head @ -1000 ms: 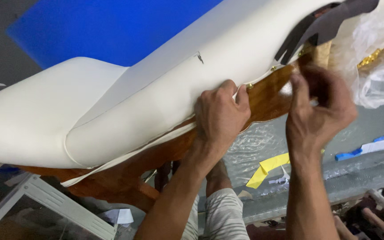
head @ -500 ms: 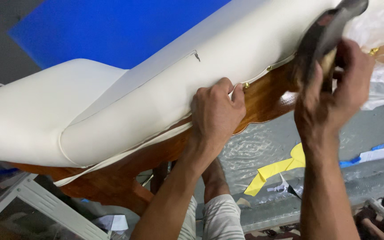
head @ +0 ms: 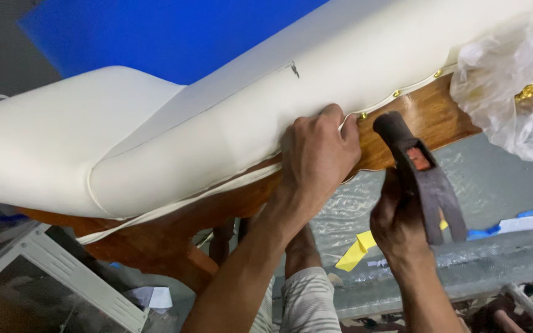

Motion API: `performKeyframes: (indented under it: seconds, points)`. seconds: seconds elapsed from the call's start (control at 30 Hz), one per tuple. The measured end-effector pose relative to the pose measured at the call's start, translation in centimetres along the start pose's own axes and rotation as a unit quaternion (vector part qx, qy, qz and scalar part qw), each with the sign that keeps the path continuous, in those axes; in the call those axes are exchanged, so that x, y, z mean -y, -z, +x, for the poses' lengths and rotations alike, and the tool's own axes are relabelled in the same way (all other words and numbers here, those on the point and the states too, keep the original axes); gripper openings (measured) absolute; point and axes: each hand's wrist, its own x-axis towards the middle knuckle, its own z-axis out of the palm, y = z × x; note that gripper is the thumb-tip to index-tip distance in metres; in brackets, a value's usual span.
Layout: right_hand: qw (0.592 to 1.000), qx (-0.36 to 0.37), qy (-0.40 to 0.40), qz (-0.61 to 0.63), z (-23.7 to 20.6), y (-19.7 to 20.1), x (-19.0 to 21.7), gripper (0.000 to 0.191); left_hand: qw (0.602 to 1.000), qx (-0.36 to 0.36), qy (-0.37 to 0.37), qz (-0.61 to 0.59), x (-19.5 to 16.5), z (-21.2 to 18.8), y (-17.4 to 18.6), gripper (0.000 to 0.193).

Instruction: The person attaches a white piping cord along the edge of white vinyl upholstery on a wooden chair frame, positioning brass tacks by hand and hammering them in with a claw hammer. They work progressively along the frame, pressing the fabric edge and cord in place and adding tacks one at a time.

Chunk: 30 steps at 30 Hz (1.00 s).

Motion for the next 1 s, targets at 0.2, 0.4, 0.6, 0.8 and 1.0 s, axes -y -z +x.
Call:
performKeyframes:
  seconds: [0.2,0.4,0.6,0.8,1.0]
  points:
    - [0.905,-0.042,0.281,-0.318,-0.5,-1.0,-1.3,0.02,1.0,0.006,0.021,-0.003,-0.2,0.2,0.7,0.025]
    - [0.985,-0.026,0.134,-0.107,-1.1,-2.4,-2.1,0.025,1.0,-0.004,0.006,0.004,-0.2,0.4,0.5,0.025]
    - [0.954,-0.034,-0.076,0.287,-1.1,-2.2,-0.8,0.023,0.999,0.035,0.022,-0.015,-0.2,0.1,0.6,0.025]
    - [0.93,-0.049,-0.157,0.328,-2.8,-1.8,0.9,0.019,0.996,0.071,0.057,0.014,-1.4,0.4,1.5,0.028]
    - [0.979,-0.093,-0.045,0.174,-1.1,-4.1,2.4,0.016,0.998,0.04,0.034,0.03,-1.9,0.3,1.8,0.029]
